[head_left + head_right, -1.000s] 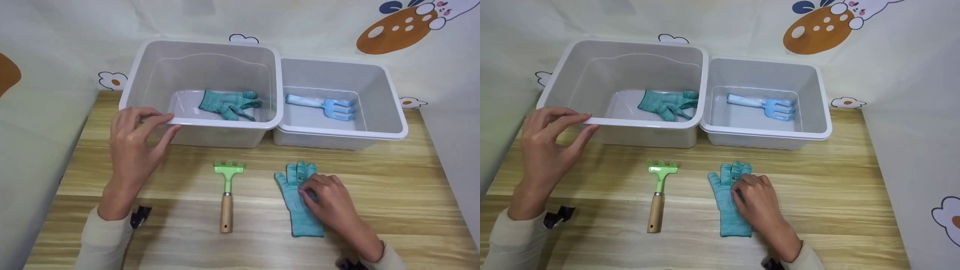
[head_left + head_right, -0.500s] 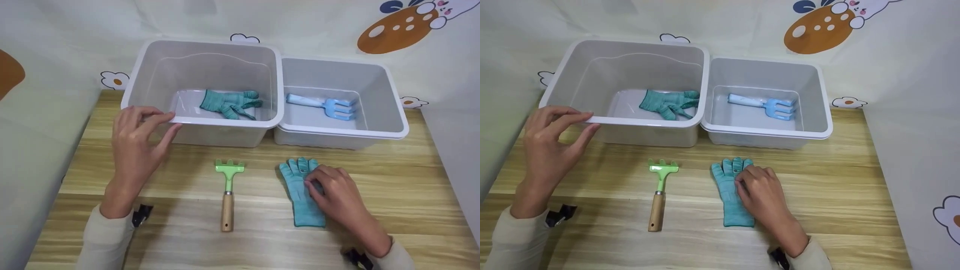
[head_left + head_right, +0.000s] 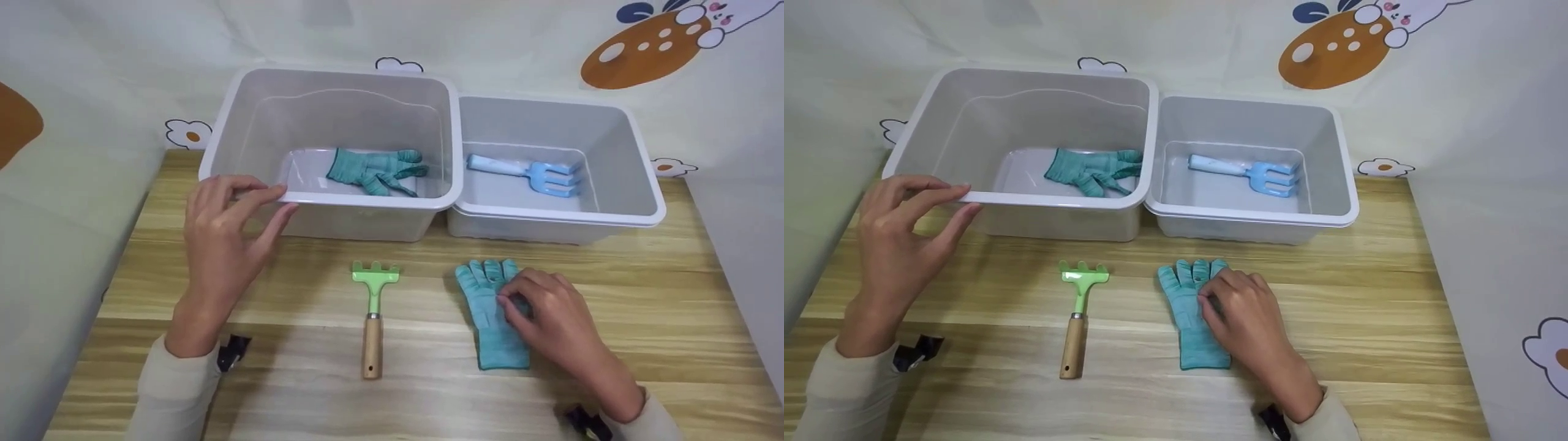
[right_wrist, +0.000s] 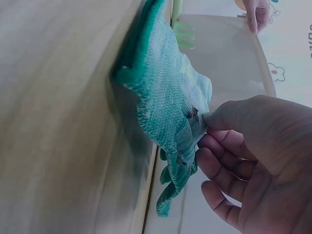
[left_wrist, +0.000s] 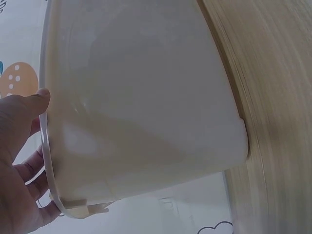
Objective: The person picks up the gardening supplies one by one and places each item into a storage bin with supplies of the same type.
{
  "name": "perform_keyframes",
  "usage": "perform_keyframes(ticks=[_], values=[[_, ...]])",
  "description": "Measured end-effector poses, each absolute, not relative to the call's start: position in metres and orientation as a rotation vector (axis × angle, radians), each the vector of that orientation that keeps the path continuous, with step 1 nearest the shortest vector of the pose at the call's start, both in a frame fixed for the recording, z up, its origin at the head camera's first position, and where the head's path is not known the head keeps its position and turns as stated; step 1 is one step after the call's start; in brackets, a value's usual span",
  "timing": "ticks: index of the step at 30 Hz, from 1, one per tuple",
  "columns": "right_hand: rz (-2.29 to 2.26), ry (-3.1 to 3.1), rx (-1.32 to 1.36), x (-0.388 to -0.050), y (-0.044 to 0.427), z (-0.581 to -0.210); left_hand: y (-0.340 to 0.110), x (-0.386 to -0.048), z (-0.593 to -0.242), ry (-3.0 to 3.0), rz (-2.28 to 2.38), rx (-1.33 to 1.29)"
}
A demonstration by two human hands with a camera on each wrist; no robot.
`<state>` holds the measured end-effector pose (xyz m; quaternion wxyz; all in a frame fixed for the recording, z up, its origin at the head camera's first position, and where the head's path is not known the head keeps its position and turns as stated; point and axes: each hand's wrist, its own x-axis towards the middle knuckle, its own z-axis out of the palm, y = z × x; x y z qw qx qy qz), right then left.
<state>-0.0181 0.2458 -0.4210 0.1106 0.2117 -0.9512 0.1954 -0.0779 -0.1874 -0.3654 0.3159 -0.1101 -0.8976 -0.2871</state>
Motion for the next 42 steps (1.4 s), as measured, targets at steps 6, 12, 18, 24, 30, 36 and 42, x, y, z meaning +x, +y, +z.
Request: perform_keyframes(ticks=[6, 12, 18, 24, 30, 36, 42], values=[[0.593, -2.777, 0.642, -0.018, 0.243, -0.415, -0.188, -0.078, -0.367, -2.362, -0.735, -0.300], [0.620, -2.794, 0.635, -0.019, 0.242, -0.407, -0.188, -0.078, -0.366, -2.372, -0.734, -0.299], [0.637, -2.781, 0.661, -0.021, 0.239, -0.402, -0.189, -0.079, -0.365, -2.387, -0.719, -0.307], [0.646, -2.766, 0.675, -0.022, 0.237, -0.397, -0.189, -0.079, -0.366, -2.392, -0.713, -0.302], [0.648, -2.709, 0.730, -0.024, 0.237, -0.393, -0.187, -0.079, -0.369, -2.331, -0.770, -0.291], [0.642, -2.688, 0.755, -0.026, 0.234, -0.391, -0.186, -0.079, -0.369, -2.293, -0.805, -0.287], [0.652, -2.698, 0.750, -0.027, 0.232, -0.385, -0.186, -0.079, -0.368, -2.317, -0.791, -0.289]])
